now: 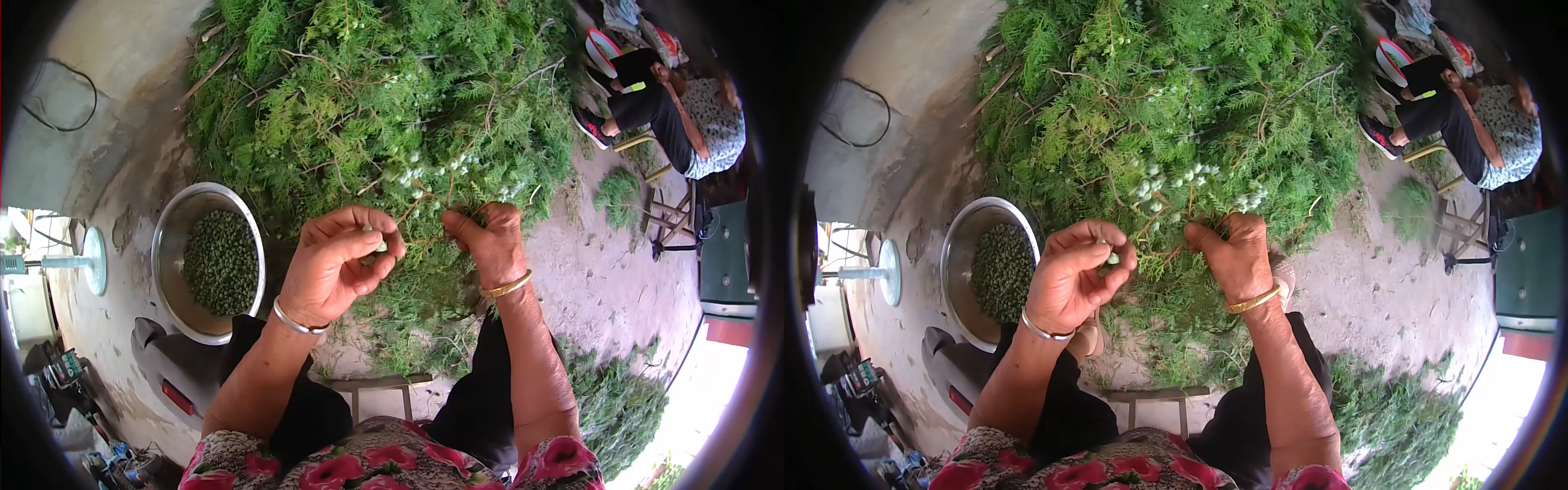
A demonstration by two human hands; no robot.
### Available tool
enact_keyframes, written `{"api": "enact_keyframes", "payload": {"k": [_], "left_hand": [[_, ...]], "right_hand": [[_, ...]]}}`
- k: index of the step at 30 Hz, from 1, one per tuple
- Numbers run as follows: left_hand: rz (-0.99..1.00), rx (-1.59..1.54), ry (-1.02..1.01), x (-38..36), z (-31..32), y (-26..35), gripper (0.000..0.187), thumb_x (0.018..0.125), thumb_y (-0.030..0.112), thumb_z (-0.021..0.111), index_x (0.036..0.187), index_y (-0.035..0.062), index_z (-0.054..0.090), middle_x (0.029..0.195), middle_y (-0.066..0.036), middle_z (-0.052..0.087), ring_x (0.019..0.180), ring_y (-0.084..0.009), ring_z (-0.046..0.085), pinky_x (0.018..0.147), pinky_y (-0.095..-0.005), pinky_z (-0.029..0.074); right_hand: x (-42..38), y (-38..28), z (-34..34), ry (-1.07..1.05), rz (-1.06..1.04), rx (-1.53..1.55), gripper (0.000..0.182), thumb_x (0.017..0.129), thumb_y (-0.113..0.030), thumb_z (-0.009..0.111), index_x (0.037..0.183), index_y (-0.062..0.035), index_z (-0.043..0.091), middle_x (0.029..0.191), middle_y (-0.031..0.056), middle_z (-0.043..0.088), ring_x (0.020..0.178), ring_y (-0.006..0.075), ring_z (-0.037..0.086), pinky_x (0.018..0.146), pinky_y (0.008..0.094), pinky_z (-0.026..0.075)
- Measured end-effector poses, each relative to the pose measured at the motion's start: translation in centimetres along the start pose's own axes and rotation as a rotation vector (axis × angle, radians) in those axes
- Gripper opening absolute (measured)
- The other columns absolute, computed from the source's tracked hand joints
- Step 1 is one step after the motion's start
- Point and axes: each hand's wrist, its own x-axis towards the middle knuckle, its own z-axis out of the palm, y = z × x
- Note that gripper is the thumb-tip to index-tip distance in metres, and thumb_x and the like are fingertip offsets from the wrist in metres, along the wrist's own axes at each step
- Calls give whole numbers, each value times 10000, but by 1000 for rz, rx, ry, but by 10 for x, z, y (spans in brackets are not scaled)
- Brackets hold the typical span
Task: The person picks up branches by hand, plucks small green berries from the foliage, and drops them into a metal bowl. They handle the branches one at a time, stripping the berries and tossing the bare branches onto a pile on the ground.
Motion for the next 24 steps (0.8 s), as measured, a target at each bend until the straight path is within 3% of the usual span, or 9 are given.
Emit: {"api": "enact_keyframes", "payload": {"k": [6,10,17,20,24], "left_hand": [[-83,229,372,4,2,-13,113,798,88,658,832,-13,619,717,-95,614,559,-125,552,402,-203,390],[-10,384,447,6,4,-25,96,792,74,674,789,-1,613,672,-54,599,505,-89,532,386,-201,390],[-11,499,510,8,6,-30,98,792,69,659,763,-11,609,649,-61,597,467,-88,514,377,-199,384],[-36,358,458,6,7,-25,119,801,87,638,762,-21,604,657,-85,598,471,-102,512,379,-208,380],[-119,234,351,6,1,-21,161,817,129,618,763,-22,600,673,-108,594,489,-126,514,386,-223,376]], "right_hand": [[-8,-9,8,-59,-51,-134,99,755,-74,689,735,19,660,578,4,596,537,39,448,484,254,393],[-8,-7,10,-99,-65,-147,127,751,-96,702,710,15,656,553,5,580,515,39,453,468,252,385],[-11,1,19,-143,-145,-123,134,752,-108,697,695,7,660,543,6,584,503,44,481,466,239,389],[-11,-9,10,-158,-29,-130,108,757,-98,689,723,3,670,561,8,598,520,47,498,481,239,399],[-9,-9,9,-145,-36,-108,95,760,-58,675,725,27,651,597,42,628,543,65,524,505,263,435]]}}
